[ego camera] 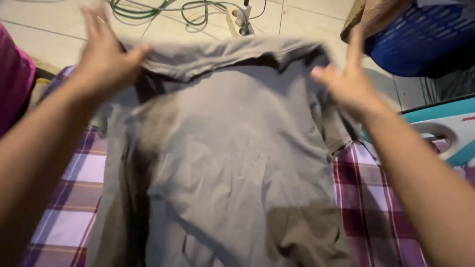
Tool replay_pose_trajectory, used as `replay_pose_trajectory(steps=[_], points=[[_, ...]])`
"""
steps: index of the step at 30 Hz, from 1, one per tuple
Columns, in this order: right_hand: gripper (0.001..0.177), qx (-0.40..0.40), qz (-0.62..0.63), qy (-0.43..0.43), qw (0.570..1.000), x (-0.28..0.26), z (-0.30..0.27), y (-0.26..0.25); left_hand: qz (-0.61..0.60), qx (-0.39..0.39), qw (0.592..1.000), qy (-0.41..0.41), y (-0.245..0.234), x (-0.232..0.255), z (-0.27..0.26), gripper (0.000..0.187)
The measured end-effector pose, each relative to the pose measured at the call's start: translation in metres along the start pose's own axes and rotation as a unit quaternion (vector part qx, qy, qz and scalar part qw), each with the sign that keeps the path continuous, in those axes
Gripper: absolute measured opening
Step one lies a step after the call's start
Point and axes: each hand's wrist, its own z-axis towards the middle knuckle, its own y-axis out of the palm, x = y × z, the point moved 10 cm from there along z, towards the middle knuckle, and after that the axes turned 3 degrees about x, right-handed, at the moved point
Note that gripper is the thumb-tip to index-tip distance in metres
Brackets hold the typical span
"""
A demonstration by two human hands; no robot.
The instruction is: Ironing a grey t-shirt on a mat and then folding it neatly.
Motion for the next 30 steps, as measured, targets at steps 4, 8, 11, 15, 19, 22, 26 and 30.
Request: replay_pose_trajectory(steps=[4, 8, 11, 15, 19, 22, 26, 30], points=[[0.071, -0.095, -0.127, -0.027, 0.987, 0.027, -0.077, 0.046, -0.046, -0.171, 0.983, -0.058, 0.031, 0.031, -0.065, 0.057], [0.048, -0.063, -0.238, -0.053, 0.968, 0.043, -0.161, 0.044, -0.074, -0.265, 0.952, -0.135, 0.032, 0.048, -0.173, 0.035], [0.041, -0.031, -0.258, 0.014, 0.965, 0.047, -0.203, 0.028, -0.011, -0.267, 0.962, -0.061, -0.002, 0.086, -0.213, 0.039], [0.043, 0.059, -0.381, -0.044, 0.922, 0.035, -0.242, -0.003, 0.079, -0.224, 0.966, -0.099, -0.057, 0.113, -0.228, 0.082], [0.043, 0.030, -0.328, 0.250, 0.911, 0.103, -0.278, -0.027, 0.060, -0.231, 0.928, -0.288, -0.079, 0.090, -0.263, 0.109], [0.036, -0.004, -0.315, 0.331, 0.889, 0.098, -0.303, -0.030, 0.097, -0.251, 0.911, -0.312, -0.071, 0.049, -0.315, 0.107], [0.038, -0.047, -0.340, 0.333, 0.878, 0.131, -0.322, -0.038, 0.114, -0.328, 0.882, -0.318, -0.080, 0.007, -0.330, 0.072], [0.032, -0.028, -0.299, 0.304, 0.904, 0.204, -0.334, -0.071, -0.016, -0.359, 0.790, -0.497, -0.077, -0.036, -0.375, 0.046]])
